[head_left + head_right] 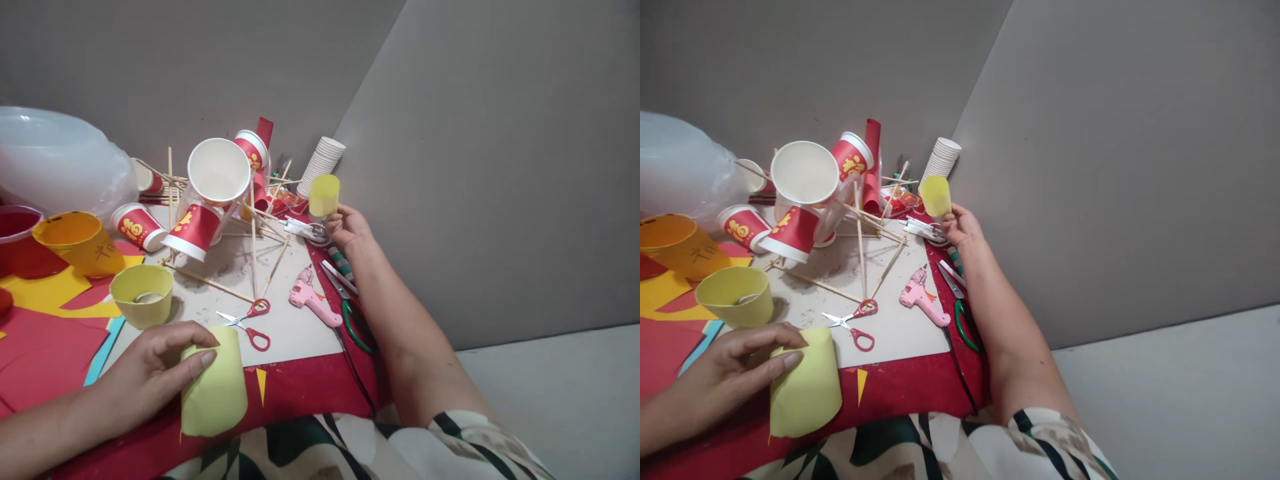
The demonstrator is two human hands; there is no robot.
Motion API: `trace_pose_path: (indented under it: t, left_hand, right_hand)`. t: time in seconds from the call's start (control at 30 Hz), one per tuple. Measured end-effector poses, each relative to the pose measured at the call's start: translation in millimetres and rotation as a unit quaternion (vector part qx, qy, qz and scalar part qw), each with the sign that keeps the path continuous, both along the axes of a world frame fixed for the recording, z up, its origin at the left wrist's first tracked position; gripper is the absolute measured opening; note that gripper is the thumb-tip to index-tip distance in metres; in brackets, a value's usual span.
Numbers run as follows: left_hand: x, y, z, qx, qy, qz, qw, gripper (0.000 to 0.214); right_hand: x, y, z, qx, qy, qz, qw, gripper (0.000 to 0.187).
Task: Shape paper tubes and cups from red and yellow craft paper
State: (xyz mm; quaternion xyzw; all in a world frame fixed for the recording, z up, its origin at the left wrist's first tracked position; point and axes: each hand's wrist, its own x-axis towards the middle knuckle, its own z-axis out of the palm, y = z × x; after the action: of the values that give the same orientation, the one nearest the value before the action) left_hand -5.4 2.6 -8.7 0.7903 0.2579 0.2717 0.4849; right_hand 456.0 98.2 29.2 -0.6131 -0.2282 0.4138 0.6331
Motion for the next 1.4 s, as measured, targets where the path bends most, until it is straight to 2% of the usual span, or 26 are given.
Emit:
trace_pose_path:
  t: [0.1, 0.23, 0.3, 0.37, 0.57, 0.63, 0.73, 0.9, 1.13, 1.4]
  left_hand:
    - [-0.2, 2.5, 0.6, -0.170, -0.019, 0.006, 0.985, 0.023]
    - [0.5, 5.0, 9.6, -0.407, -0.050, 0.027, 0.912, 0.029]
    - [3.9, 4.6, 16.0, -0.470, -0.092, 0.035, 0.877, 0.029]
    - [8.8, 3.4, 21.3, -0.501, -0.120, 0.048, 0.856, 0.028]
    - [18.3, 0.8, 22.8, -0.551, -0.153, 0.085, 0.816, 0.006]
    - [18.3, 0.6, 20.1, -0.563, -0.158, 0.083, 0.807, 0.009]
    - [17.8, 0.5, 17.1, -0.571, -0.164, 0.078, 0.801, 0.012]
    - [18.6, 0.2, 17.5, -0.572, -0.161, 0.067, 0.801, 0.013]
    - [20.3, 0.4, 18.2, -0.566, -0.160, 0.071, 0.805, 0.015]
    - [21.8, 0.5, 16.6, -0.570, -0.156, 0.090, 0.802, 0.018]
  right_hand:
    - [-0.3, -2.0, -0.9, -0.005, 0.037, -0.023, 0.999, 0.038]
    - [-3.9, -10.0, -2.7, -0.003, 0.075, -0.054, 0.996, 0.038]
    - [-7.8, -17.5, -3.6, 0.005, 0.088, -0.068, 0.994, 0.038]
    - [-12.3, -27.6, -3.9, 0.015, 0.097, -0.082, 0.992, 0.038]
    - [-26.5, -66.9, 0.7, 0.031, 0.093, -0.103, 0.990, 0.033]
    - [-33.2, -81.2, 3.1, 0.033, 0.080, -0.096, 0.992, 0.031]
    - [-48.4, -103.2, 5.5, 0.043, 0.046, -0.070, 0.996, 0.014]
    - [-77.6, -130.6, 4.7, 0.087, -0.038, -0.020, 0.995, 0.024]
    - [-89.6, -138.5, 3.7, 0.137, -0.134, -0.005, 0.981, 0.015]
    - [-94.3, -140.0, 0.4, 0.153, -0.154, -0.021, 0.976, 0.007]
